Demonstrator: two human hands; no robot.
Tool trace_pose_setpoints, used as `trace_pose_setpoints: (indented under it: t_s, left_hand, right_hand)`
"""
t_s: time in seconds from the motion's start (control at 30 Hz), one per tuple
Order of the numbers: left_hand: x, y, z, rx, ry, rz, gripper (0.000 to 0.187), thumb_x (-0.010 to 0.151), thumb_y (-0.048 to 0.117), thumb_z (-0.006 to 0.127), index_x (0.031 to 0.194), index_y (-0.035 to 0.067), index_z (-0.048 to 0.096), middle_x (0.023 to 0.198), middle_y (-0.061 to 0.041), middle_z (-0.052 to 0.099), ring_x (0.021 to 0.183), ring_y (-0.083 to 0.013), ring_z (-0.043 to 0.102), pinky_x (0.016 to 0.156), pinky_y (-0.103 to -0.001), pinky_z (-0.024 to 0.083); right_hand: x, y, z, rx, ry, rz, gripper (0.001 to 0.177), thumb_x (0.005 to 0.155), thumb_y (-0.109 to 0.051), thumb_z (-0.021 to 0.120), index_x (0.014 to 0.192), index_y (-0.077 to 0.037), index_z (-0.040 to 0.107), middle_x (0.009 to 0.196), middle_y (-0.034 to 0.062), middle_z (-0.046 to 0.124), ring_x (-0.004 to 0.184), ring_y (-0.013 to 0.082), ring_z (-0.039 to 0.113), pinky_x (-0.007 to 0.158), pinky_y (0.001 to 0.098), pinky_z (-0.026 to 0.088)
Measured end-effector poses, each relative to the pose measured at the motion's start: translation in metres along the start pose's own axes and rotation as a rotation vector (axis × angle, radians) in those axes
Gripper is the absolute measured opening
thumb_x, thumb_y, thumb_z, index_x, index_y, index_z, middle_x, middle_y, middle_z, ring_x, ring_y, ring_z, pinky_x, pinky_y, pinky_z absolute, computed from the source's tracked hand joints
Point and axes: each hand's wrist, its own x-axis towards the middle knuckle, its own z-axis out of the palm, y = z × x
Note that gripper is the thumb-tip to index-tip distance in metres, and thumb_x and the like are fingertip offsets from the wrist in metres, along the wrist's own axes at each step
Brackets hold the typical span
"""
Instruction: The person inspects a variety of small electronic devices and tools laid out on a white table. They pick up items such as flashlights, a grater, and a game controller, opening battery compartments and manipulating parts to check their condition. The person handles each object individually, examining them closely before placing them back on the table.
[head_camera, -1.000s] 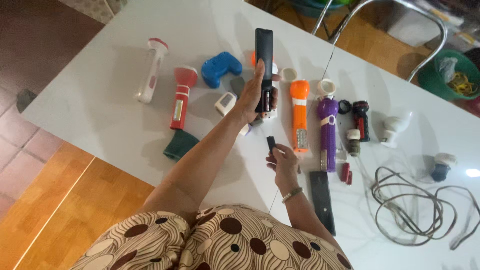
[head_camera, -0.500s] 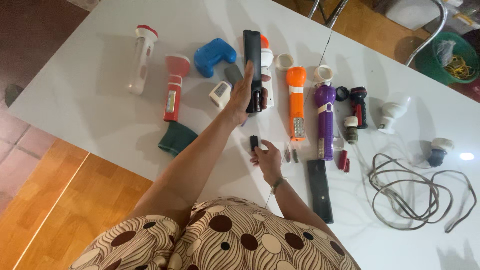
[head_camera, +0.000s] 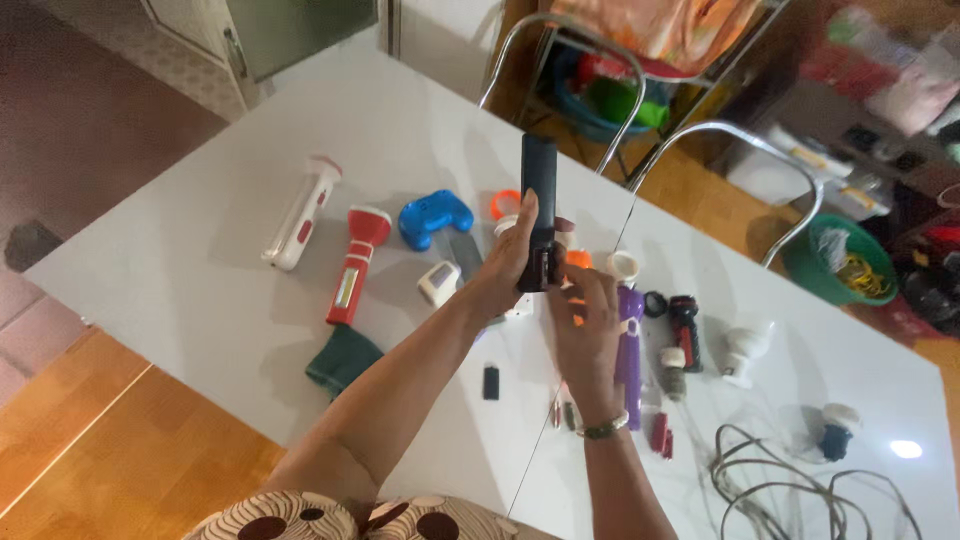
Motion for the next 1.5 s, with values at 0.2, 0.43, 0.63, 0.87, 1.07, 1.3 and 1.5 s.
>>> trace_pose_setpoints:
  t_s: [0.2, 0.43, 0.63, 0.87, 1.07, 1.3, 1.5]
  left_hand:
    - [0.009, 0.026, 0.017, 0.05, -0.017, 0.052, 0.088, 0.088, 0.079, 0.047, 0.118, -0.002, 0.063, 0.075, -0.007, 0.06, 0.058, -0.0153, 0.059, 0.054, -0.029, 0.052]
    - [0.02, 0.035, 0.018, 0.053, -0.004, 0.054, 0.086, 0.089, 0.079, 0.048, 0.115, -0.001, 0.065, 0.073, -0.004, 0.058, 0.059, -0.013, 0.059, 0.052, -0.028, 0.05]
    - [0.016, 0.043, 0.017, 0.128, 0.023, 0.068, 0.085, 0.089, 0.079, 0.048, 0.111, 0.0, 0.068, 0.069, -0.004, 0.06, 0.057, -0.0126, 0.059, 0.051, -0.027, 0.049]
    - [0.017, 0.047, 0.018, 0.141, 0.052, 0.061, 0.085, 0.091, 0.078, 0.046, 0.108, -0.003, 0.068, 0.068, -0.006, 0.063, 0.055, -0.0129, 0.06, 0.049, -0.026, 0.051]
    - [0.022, 0.049, 0.015, 0.115, 0.061, 0.069, 0.079, 0.093, 0.073, 0.046, 0.102, -0.002, 0.069, 0.068, -0.006, 0.062, 0.052, -0.0145, 0.058, 0.047, -0.029, 0.051]
    - [0.039, 0.043, 0.01, 0.143, 0.127, 0.046, 0.083, 0.091, 0.077, 0.049, 0.104, -0.003, 0.07, 0.071, -0.004, 0.063, 0.058, -0.0133, 0.059, 0.052, -0.029, 0.05]
    - [0.038, 0.056, 0.01, 0.137, 0.081, 0.079, 0.089, 0.089, 0.08, 0.046, 0.109, -0.004, 0.07, 0.066, -0.009, 0.061, 0.052, -0.0157, 0.058, 0.047, -0.029, 0.049]
  right_hand:
    - [0.037, -0.042, -0.008, -0.103, -0.073, -0.174, 0.059, 0.083, -0.002, 0.077, 0.138, -0.003, 0.055, 0.12, 0.0129, 0.056, 0.096, 0.0206, 0.064, 0.071, 0.0315, 0.056]
    - [0.058, -0.037, -0.012, -0.147, -0.186, -0.164, 0.064, 0.078, -0.003, 0.081, 0.136, -0.002, 0.053, 0.122, 0.0142, 0.054, 0.09, 0.0199, 0.067, 0.071, 0.0313, 0.057]
    - [0.071, -0.039, -0.013, -0.144, -0.234, -0.176, 0.062, 0.076, -0.002, 0.081, 0.132, -0.004, 0.056, 0.118, 0.0128, 0.058, 0.087, 0.0228, 0.071, 0.072, 0.0334, 0.06]
    - [0.086, -0.052, -0.019, -0.252, -0.354, -0.155, 0.054, 0.071, -0.005, 0.087, 0.118, -0.003, 0.059, 0.111, 0.0124, 0.063, 0.09, 0.0245, 0.073, 0.075, 0.0367, 0.06]
    - [0.094, -0.06, -0.018, -0.197, -0.352, -0.247, 0.056, 0.071, -0.006, 0.085, 0.12, -0.003, 0.057, 0.115, 0.0118, 0.063, 0.086, 0.0261, 0.072, 0.073, 0.0366, 0.061]
    - [0.102, -0.039, -0.011, -0.265, -0.339, -0.258, 0.053, 0.071, -0.009, 0.086, 0.113, -0.002, 0.055, 0.112, 0.0112, 0.061, 0.084, 0.0259, 0.071, 0.072, 0.0382, 0.059]
    - [0.098, -0.024, -0.006, -0.132, -0.265, -0.277, 0.047, 0.076, -0.004, 0.085, 0.112, -0.004, 0.055, 0.11, 0.011, 0.058, 0.087, 0.0235, 0.07, 0.076, 0.0352, 0.06]
